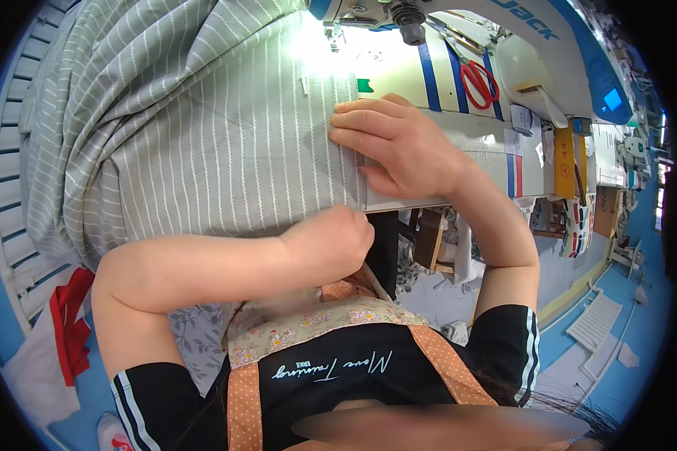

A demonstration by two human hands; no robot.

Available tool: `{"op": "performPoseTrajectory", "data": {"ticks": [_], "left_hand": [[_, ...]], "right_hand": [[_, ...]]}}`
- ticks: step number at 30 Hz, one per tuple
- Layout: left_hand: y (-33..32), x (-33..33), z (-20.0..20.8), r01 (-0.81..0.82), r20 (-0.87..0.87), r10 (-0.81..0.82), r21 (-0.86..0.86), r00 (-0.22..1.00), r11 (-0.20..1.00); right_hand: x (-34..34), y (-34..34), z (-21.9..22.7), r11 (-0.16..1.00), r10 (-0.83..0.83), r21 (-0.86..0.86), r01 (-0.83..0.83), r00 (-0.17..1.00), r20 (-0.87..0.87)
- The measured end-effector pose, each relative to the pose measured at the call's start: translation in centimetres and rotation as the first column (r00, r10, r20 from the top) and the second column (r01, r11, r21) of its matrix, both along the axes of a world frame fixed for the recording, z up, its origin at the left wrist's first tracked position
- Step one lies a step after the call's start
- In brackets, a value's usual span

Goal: Sewing a fabric pillowcase using an industrial sewing machine.

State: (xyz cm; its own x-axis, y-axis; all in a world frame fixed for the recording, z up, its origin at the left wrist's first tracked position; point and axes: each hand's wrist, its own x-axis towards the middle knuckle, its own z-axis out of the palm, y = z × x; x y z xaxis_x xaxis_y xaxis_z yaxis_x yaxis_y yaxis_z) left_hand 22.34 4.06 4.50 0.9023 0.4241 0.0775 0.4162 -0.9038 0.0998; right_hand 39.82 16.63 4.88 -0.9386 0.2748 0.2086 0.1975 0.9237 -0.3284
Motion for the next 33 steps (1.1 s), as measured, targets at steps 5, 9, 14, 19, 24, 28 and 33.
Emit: {"op": "performPoseTrajectory", "data": {"ticks": [5, 9, 14, 19, 24, 28, 33], "left_hand": [[2.3, -4.1, 4.2, -0.117, 0.377, 0.228, -0.294, 0.898, 0.949], [3.3, -4.4, 3.9, -0.520, 0.566, 0.550, -0.234, 0.615, 0.822], [3.8, -4.1, 0.5, -0.717, 0.541, 0.623, -0.053, 0.564, 0.695], [3.4, -7.4, 1.1, -0.491, 0.175, 0.496, -0.076, 0.850, 0.868], [3.1, -7.8, 2.3, -0.775, -0.050, 0.777, -0.128, 0.628, 0.618], [4.9, -6.6, 0.7, -0.842, 0.390, 0.763, 0.066, 0.515, 0.535], [6.8, -8.3, -1.1, -0.772, 0.415, 0.702, 0.002, 0.580, 0.636]], "right_hand": [[-0.9, 0.2, -0.5, 0.998, -0.068, -0.010, 0.068, 0.997, -0.035], [-2.8, 1.0, -1.1, 0.965, -0.250, -0.095, 0.246, 0.968, -0.029], [-3.9, 2.7, -0.4, 0.713, -0.543, -0.446, 0.541, 0.828, 0.137], [-4.3, 4.3, 0.4, 0.668, -0.545, -0.490, 0.560, 0.817, 0.191], [-4.5, 4.6, -0.2, 0.726, -0.531, -0.434, 0.533, 0.836, 0.140], [-4.7, 4.4, -0.2, 0.603, -0.597, -0.513, 0.612, 0.772, 0.219], [-4.2, 1.9, -0.4, 0.716, -0.598, -0.379, 0.587, 0.795, 0.100]]}}
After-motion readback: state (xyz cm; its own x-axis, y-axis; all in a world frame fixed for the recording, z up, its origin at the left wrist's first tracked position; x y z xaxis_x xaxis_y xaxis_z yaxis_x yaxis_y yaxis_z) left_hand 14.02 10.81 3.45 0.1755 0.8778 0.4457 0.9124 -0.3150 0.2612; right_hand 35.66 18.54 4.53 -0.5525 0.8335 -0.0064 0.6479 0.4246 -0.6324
